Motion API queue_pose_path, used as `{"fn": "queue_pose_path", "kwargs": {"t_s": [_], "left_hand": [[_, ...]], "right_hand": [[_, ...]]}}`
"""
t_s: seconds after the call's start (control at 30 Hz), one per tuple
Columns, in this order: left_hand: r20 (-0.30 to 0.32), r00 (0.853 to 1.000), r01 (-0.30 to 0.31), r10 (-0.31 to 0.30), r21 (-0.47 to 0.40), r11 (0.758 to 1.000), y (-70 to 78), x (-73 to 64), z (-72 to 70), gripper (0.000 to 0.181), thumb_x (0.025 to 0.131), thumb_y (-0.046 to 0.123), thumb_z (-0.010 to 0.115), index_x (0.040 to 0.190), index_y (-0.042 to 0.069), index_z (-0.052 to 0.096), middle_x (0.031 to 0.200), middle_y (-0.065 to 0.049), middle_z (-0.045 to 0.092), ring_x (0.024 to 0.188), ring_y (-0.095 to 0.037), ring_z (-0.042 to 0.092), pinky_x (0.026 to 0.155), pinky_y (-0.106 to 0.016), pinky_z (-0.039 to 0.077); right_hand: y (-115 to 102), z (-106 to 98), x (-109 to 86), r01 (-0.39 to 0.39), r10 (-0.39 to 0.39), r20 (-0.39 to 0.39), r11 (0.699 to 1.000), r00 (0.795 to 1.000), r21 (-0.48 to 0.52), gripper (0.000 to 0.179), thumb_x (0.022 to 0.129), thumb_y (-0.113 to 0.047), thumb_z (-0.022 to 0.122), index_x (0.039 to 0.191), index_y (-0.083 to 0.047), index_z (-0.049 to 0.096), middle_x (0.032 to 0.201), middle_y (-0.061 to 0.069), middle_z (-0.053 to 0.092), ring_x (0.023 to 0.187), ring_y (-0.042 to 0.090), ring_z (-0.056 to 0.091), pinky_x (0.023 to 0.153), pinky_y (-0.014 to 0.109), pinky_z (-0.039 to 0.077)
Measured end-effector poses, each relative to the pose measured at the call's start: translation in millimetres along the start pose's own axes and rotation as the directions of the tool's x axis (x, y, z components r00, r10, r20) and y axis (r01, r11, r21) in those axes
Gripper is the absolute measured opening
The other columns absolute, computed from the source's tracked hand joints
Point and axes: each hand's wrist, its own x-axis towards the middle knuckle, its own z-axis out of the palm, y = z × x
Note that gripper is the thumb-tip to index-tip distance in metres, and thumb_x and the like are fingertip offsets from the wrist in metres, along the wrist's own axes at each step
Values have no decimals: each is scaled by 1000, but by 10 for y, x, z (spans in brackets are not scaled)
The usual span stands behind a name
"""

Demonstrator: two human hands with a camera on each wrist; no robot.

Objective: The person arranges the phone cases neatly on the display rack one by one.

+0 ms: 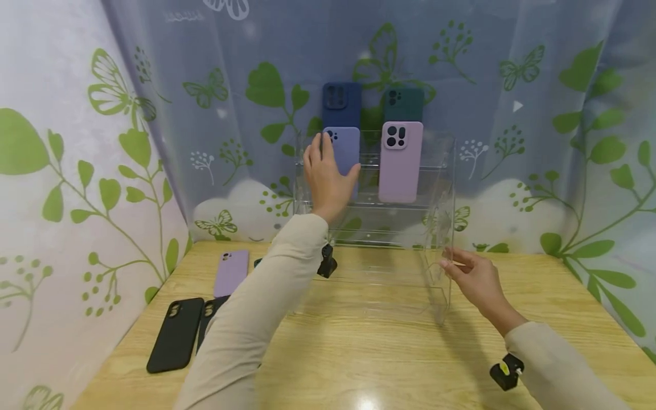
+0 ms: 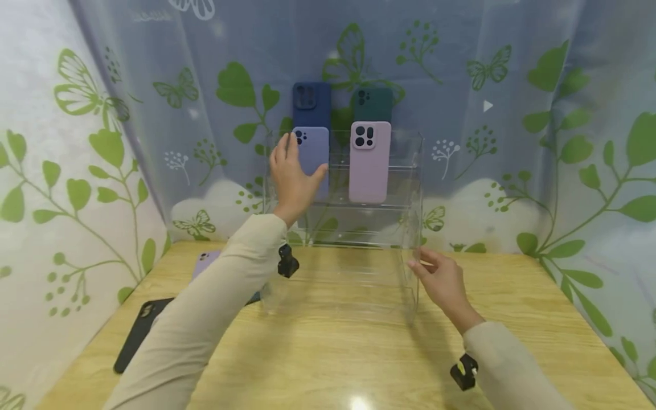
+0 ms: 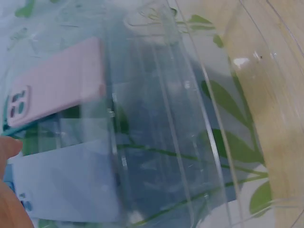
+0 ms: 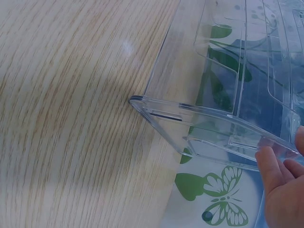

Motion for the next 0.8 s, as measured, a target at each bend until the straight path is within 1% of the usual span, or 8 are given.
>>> {"fn": "queue_pose_path", "kwargs": {"t_s": [0.13,0.3,0.43,0.57,0.67,0.7,0.8], "left_hand": [[33,999,-3,4,-51,999,-35,2,-189,84,85,34,73,150,5,29,154,-12,28,141,-33,21,116,-43,16],[88,996,20,-15,-54,998,-188,-42,-457,87,85,38,72,152,6,26,156,-10,25,143,-32,18,116,-46,16],[135,990,49,-40,-62,997,-386,-133,-683,87,85,38,71,152,7,25,156,-10,24,143,-32,16,114,-51,17],[180,981,84,-74,-48,995,-660,-282,-886,87,85,38,72,152,7,26,156,-11,23,143,-34,15,112,-56,18],[222,968,131,-122,-29,991,-899,-427,-1036,87,86,36,72,152,6,24,156,-13,22,143,-35,14,112,-57,17],[239,960,152,-144,-16,988,-984,-479,-1086,87,86,36,71,153,7,23,157,-13,20,144,-36,14,112,-58,17],[294,932,220,-212,8,975,-1230,-641,-1243,88,88,35,69,154,7,19,158,-15,15,144,-38,11,111,-60,17]], "right_hand": [[9,-5,2,4,-4,5,1000,1000,-2,57,96,-37,56,140,-2,48,134,24,53,106,37,63,77,37,56],[10,-7,-4,-3,3,10,1000,1000,5,57,96,-37,56,140,-2,48,134,24,53,107,37,63,78,38,56],[6,-10,-1,-7,7,9,1000,1000,9,56,97,-37,56,140,-2,48,135,24,52,107,36,63,78,39,56],[8,-10,3,-8,8,9,1000,1000,12,57,96,-37,56,140,-1,48,135,23,52,107,36,63,79,38,56],[12,-10,5,-12,12,8,1000,1000,12,57,96,-37,56,140,-1,48,135,23,52,107,36,63,78,37,56],[13,-10,5,-14,14,9,1000,1000,14,57,96,-37,56,140,-2,48,135,23,52,107,36,63,78,37,56],[18,-9,7,-19,19,12,1000,1000,17,58,96,-38,56,140,-2,48,136,23,51,108,36,63,78,36,56]]}}
